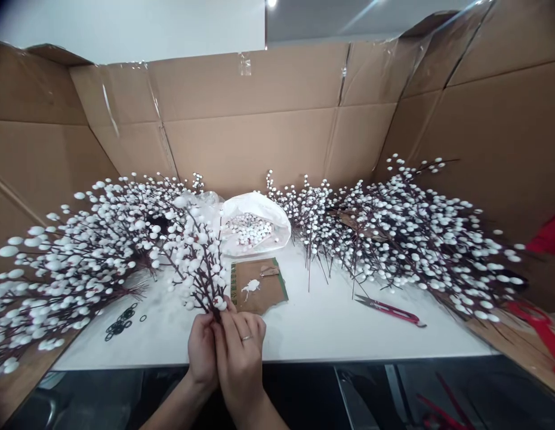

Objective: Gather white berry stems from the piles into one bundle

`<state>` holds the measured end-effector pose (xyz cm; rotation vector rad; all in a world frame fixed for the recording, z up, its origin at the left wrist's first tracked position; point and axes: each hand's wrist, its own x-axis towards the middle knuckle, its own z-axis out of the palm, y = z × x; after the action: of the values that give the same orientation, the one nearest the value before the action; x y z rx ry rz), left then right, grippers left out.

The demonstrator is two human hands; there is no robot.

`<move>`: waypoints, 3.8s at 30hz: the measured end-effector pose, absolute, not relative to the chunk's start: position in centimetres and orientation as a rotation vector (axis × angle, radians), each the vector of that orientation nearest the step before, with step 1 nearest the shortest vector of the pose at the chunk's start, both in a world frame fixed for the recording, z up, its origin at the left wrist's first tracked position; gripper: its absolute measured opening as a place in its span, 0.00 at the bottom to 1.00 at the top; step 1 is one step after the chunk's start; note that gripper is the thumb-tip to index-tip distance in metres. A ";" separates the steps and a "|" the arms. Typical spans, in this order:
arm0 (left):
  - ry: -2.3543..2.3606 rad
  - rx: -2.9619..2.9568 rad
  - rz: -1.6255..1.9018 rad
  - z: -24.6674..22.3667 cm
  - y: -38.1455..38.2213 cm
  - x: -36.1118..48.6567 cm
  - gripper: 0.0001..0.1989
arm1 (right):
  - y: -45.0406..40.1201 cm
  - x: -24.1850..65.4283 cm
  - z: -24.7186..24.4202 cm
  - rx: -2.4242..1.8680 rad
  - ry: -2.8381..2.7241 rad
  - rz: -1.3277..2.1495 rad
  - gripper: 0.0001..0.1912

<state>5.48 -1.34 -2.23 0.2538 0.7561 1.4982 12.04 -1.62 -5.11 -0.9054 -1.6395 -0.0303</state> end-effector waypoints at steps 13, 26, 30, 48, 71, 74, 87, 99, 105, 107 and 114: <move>0.750 0.186 1.495 -1.8 -1.6 5.4 0.10 | -2.4 12.3 -3.4 -1.005 -1.602 0.193 0.06; 0.720 0.264 1.520 -1.7 -1.6 5.6 0.06 | -2.2 13.2 -2.5 -1.146 -1.935 -0.161 0.06; 0.764 0.286 1.526 -1.7 -1.5 5.6 0.04 | -2.3 13.4 -2.4 -1.196 -2.005 -0.207 0.08; 0.819 0.484 1.454 -0.1 -1.1 4.2 0.19 | 4.7 21.5 1.9 -1.231 -1.723 0.418 0.12; 0.810 0.542 1.457 -0.9 -1.2 3.7 0.23 | 20.0 29.7 5.8 -1.798 -1.870 -0.162 0.10; 0.778 0.534 1.462 -0.9 -1.1 3.5 0.24 | 23.0 30.6 5.4 -1.945 -1.978 -0.092 0.12; 0.747 0.591 1.530 -0.7 -0.9 2.3 0.30 | 25.6 31.5 3.8 -2.112 -1.910 -0.030 0.17; 0.712 0.572 1.484 -1.1 -0.7 2.1 0.32 | 28.2 27.2 4.1 -2.163 -1.546 0.026 0.17; 0.657 0.516 1.477 -1.1 -0.3 2.3 0.30 | 25.0 27.2 5.9 -1.911 -1.410 0.242 0.15; 0.646 0.494 1.478 -1.0 -0.2 2.6 0.30 | 22.1 26.4 6.1 -1.727 -1.439 0.283 0.15; 0.745 0.424 1.490 -0.7 -0.5 3.2 0.30 | 5.6 21.0 3.4 -1.000 -1.633 0.767 0.14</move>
<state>3.24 -0.49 -0.68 0.4238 0.7445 1.4903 21.03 5.60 3.42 -1.0001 -1.6330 0.7675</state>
